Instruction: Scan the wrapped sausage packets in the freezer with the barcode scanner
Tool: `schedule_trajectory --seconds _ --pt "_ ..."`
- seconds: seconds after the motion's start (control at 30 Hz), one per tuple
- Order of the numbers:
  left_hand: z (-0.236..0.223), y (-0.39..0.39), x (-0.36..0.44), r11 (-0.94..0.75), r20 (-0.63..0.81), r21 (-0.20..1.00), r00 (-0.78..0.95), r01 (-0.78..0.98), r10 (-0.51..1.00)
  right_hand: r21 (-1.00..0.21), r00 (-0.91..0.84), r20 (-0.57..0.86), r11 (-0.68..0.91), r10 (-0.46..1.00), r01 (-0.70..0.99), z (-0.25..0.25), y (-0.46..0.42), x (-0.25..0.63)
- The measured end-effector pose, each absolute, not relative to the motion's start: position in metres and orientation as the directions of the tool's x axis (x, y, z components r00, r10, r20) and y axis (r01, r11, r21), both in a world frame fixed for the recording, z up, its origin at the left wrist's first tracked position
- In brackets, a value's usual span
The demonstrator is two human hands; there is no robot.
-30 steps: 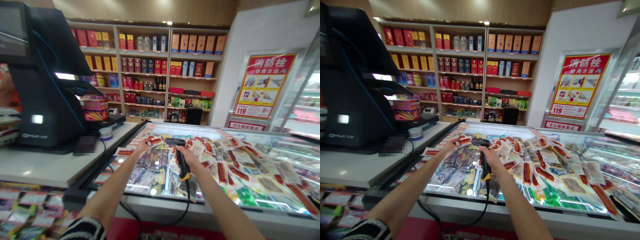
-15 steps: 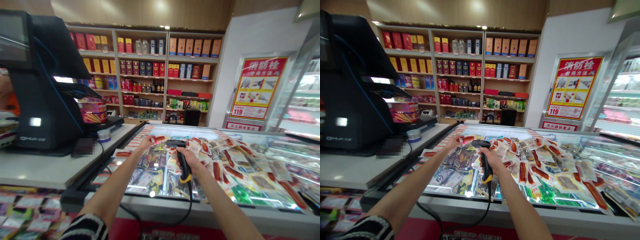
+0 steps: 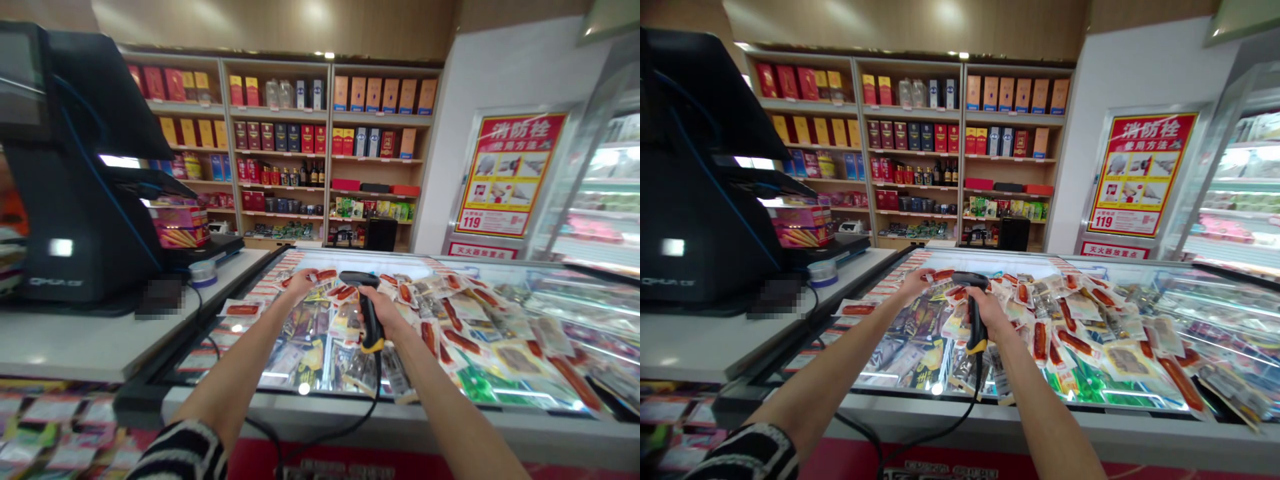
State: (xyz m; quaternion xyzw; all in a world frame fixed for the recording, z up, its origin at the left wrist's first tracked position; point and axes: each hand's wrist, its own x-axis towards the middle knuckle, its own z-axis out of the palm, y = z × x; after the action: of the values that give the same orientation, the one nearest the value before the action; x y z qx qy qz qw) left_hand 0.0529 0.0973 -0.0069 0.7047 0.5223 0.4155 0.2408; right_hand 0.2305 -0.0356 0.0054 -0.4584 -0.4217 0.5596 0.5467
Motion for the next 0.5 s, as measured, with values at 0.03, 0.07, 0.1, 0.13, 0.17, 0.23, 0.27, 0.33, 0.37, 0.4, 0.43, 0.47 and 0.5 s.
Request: schedule_trajectory --seconds 0.03,0.07,0.1,0.13,0.17,0.23,0.27,0.33,0.37,0.4,0.43,0.47,0.5 --pt "-0.008 0.097 0.058 -0.335 0.333 0.778 0.104 0.531 0.937 -0.972 0.051 -0.057 -0.043 0.997 -0.232 0.007 -0.035 0.235" --pt "-0.01 0.097 0.064 -0.334 0.332 0.781 0.102 0.527 0.938 -0.97 0.079 -0.061 -0.041 0.995 -0.239 0.008 -0.034 0.24" --pt "-0.012 0.097 0.071 -0.336 0.332 0.783 0.105 0.524 0.937 -0.968 0.103 -0.063 -0.035 0.993 -0.249 0.009 -0.033 0.246" --pt "-0.014 0.097 0.08 -0.34 0.332 0.782 0.113 0.522 0.937 -0.965 0.12 -0.064 -0.031 0.991 -0.262 0.01 -0.032 0.251" --pt "-0.016 0.096 0.089 -0.346 0.331 0.779 0.126 0.523 0.935 -0.961 0.132 -0.066 -0.027 0.989 -0.277 0.01 -0.032 0.256" --pt "-0.021 0.094 0.108 -0.363 0.325 0.766 0.168 0.531 0.931 -0.953 0.143 -0.06 -0.014 0.988 -0.302 0.01 -0.03 0.265" --pt "-0.023 0.093 0.117 -0.376 0.322 0.755 0.195 0.538 0.926 -0.951 0.147 -0.053 -0.005 0.988 -0.311 0.01 -0.03 0.268" --pt "-0.026 0.09 0.133 -0.413 0.323 0.722 0.256 0.556 0.911 -0.948 0.15 -0.041 0.009 0.988 -0.319 0.01 -0.03 0.272" --pt "-0.027 0.089 0.138 -0.435 0.33 0.702 0.283 0.564 0.901 -0.947 0.153 -0.035 0.016 0.988 -0.319 0.01 -0.03 0.274" --pt "-0.027 0.089 0.142 -0.456 0.342 0.68 0.302 0.574 0.89 -0.948 0.154 -0.028 0.022 0.988 -0.316 0.01 -0.029 0.274" --pt "-0.027 0.09 0.142 -0.472 0.356 0.659 0.31 0.586 0.882 -0.95 0.155 -0.023 0.027 0.988 -0.312 0.009 -0.029 0.274" --pt "-0.026 0.093 0.14 -0.48 0.37 0.639 0.306 0.601 0.877 -0.952 0.156 -0.021 0.028 0.988 -0.305 0.009 -0.028 0.273" --pt "-0.025 0.097 0.134 -0.476 0.383 0.621 0.288 0.623 0.878 -0.954 0.158 -0.024 0.024 0.987 -0.298 0.008 -0.026 0.272"
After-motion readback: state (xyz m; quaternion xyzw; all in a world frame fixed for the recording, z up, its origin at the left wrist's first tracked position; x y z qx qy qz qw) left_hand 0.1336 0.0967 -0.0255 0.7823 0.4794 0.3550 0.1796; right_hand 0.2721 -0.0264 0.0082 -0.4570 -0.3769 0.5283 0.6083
